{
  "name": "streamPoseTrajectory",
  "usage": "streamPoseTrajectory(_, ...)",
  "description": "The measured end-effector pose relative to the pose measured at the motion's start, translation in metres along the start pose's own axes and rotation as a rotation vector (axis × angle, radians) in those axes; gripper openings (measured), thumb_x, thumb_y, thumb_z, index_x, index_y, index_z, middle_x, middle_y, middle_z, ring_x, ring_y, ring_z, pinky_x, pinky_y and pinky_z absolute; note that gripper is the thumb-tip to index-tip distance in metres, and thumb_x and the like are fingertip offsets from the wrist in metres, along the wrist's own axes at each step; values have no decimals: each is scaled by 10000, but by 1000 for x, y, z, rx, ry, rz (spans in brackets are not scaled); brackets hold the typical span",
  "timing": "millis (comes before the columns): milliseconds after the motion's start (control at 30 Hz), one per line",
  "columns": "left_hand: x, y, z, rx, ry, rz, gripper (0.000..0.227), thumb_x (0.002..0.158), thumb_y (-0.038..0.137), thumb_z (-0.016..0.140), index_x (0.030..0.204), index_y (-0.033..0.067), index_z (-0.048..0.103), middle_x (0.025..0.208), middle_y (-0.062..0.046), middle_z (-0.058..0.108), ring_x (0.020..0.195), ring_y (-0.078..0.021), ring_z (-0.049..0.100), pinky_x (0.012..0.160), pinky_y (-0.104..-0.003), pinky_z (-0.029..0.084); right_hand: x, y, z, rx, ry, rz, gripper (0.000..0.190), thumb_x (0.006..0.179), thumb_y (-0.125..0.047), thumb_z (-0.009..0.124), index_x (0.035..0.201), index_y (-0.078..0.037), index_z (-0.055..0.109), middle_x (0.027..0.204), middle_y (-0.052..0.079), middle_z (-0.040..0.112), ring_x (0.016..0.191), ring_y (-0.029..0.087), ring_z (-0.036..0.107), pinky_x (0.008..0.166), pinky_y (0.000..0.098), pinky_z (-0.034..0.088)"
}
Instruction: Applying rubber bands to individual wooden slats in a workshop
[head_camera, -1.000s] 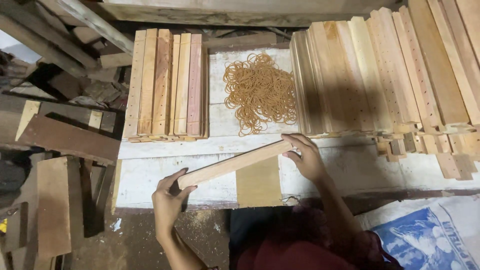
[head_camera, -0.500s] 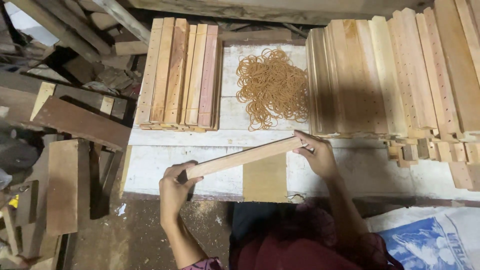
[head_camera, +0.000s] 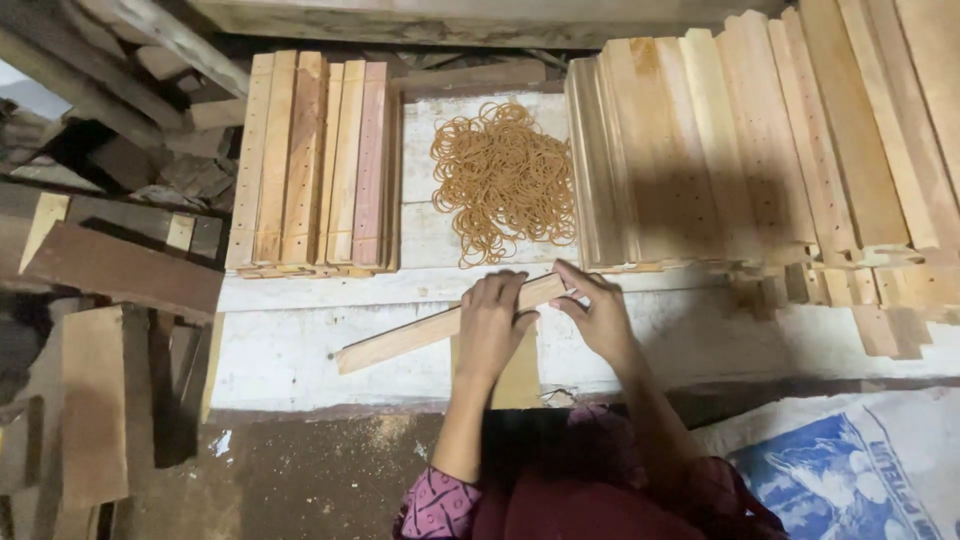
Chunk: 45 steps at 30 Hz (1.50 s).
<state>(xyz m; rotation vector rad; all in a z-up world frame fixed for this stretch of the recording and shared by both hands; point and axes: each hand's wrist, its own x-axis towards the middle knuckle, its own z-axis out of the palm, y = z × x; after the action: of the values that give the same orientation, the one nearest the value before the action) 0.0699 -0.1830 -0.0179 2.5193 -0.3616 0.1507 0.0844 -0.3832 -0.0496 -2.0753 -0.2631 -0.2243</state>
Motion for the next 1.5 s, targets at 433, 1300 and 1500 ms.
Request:
streamPoseTrajectory(433, 3, 5, 0, -47, -13, -108, 437, 784, 257, 838, 1179, 115, 716, 997, -51, 625, 1072, -267, 601, 967, -394, 458, 43, -50, -4, -176, -47, 5, 369, 907, -78, 687, 1252, -186, 762, 1110, 109, 780, 1016, 335, 732, 867, 418, 573)
streamPoseTrajectory(1300, 3, 0, 2, -34, -42, -105, 472, 787, 235, 832, 1213, 97, 683, 1060, -71, 610, 1130, -282, 581, 1004, -421, 440, 58, -41, 17, 507, 168, 286, 172, 906, -72, 760, 1071, -50, 717, 991, 149, 777, 735, 157, 752, 603, 227, 587)
streamPoseTrajectory(1500, 2, -6, 10, 2, -50, -75, 474, 790, 239, 823, 1220, 110, 670, 1082, -52, 615, 1148, -260, 582, 1010, -420, 441, 33, -81, -14, 523, 150, 249, 165, 870, 41, 756, 1007, 27, 665, 1100, 225, 758, 779, 207, 756, 567, 261, 632)
